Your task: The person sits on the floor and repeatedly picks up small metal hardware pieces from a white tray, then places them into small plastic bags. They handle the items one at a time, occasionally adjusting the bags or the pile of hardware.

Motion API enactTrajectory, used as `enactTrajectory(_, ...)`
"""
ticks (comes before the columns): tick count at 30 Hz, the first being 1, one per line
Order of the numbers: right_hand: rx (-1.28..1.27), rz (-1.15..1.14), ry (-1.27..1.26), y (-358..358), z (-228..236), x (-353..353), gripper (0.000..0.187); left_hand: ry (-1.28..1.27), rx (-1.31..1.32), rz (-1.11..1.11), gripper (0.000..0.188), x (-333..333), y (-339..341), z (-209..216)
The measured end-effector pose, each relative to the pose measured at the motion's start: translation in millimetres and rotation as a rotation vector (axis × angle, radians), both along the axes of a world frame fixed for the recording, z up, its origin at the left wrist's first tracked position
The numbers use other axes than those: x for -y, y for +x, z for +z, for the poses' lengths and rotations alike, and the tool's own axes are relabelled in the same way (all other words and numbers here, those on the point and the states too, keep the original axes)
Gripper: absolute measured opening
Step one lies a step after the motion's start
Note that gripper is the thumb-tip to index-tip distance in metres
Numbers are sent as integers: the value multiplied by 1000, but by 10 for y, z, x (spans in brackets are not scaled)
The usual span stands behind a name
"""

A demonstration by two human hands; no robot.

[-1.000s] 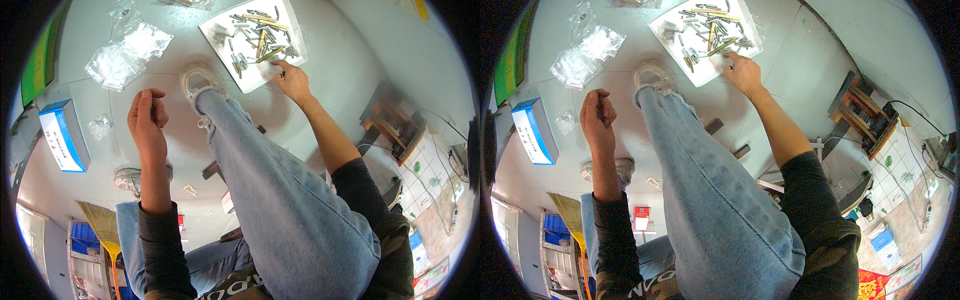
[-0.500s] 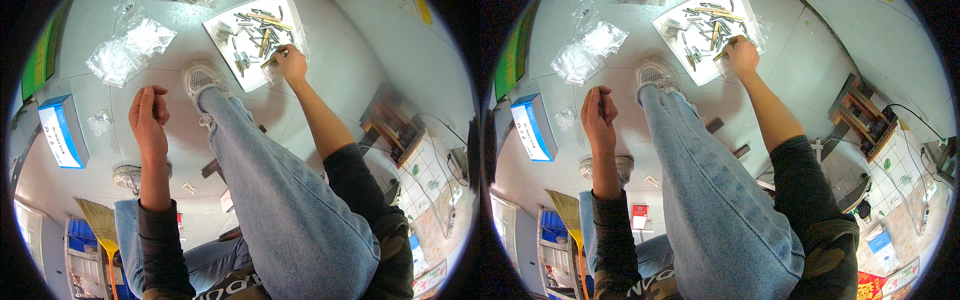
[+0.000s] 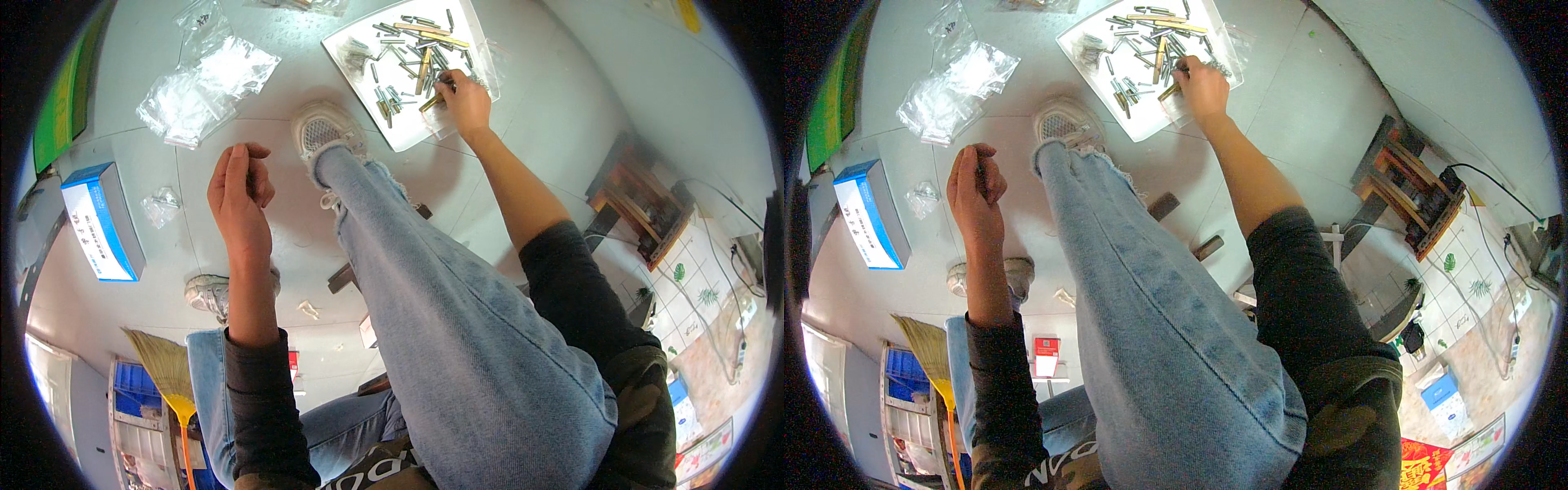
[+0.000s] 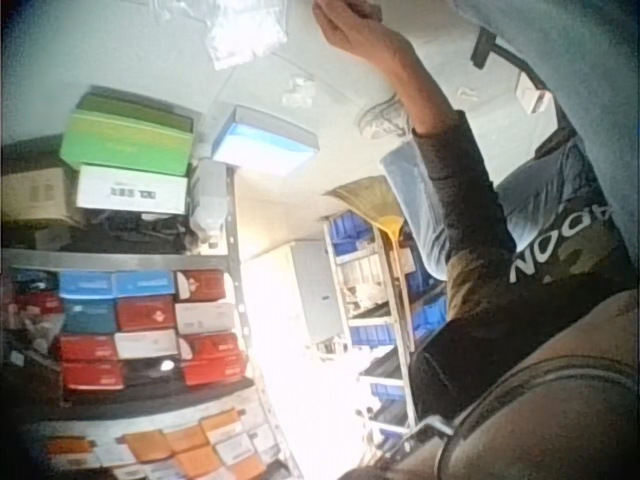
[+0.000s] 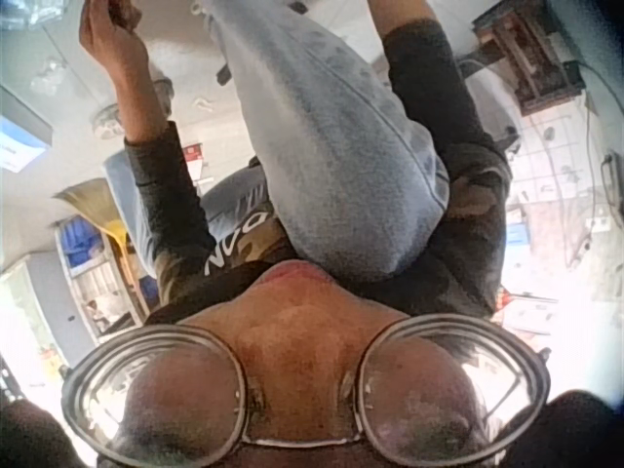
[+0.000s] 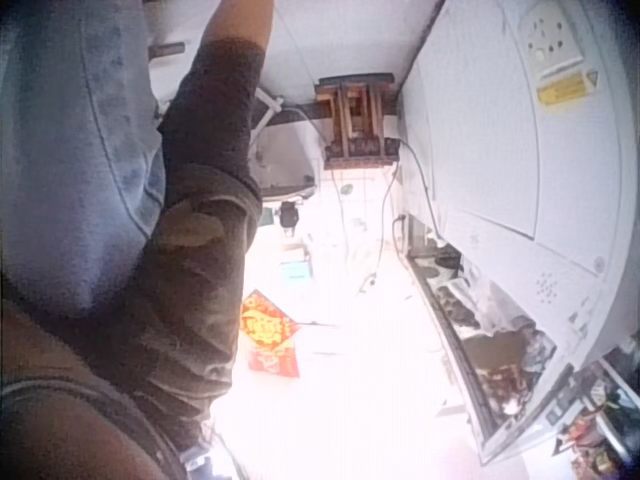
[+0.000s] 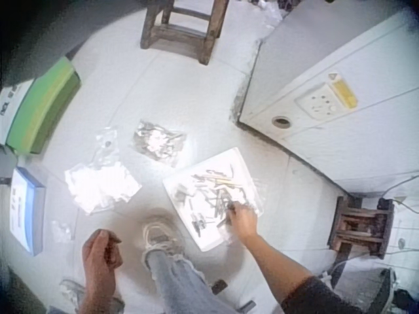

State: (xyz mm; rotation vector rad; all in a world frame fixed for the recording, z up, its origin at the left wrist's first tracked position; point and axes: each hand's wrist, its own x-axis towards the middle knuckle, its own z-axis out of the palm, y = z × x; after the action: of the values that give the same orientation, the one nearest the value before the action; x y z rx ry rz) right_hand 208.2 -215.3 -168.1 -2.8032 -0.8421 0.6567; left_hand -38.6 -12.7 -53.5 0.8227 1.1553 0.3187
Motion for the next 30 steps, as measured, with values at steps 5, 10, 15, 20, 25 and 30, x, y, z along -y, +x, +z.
enactTrajectory(5, -26, -133, 135, -206, 71, 162, 20, -2, -10, -2, 26, 3, -21, -8)
enactTrajectory(10, -54, -288, 204, -197, 45, 216, 23, 7, -10, -23, 26, -10, -20, 10)
enactTrajectory(15, -142, -478, 323, -45, 109, 159, 26, -1, -22, 0, 28, -18, -25, 35)
enactTrajectory(20, -112, -252, 108, -151, 204, 155, 22, -6, -13, -2, 28, -18, -33, 18)
enactTrajectory(25, -55, -175, 28, -204, 65, 92, 20, -84, -2, 8, 34, -18, -47, 14)
enactTrajectory(30, 12, -12, -76, -140, -53, 4, 21, -253, 153, -48, 42, 34, 22, 29)
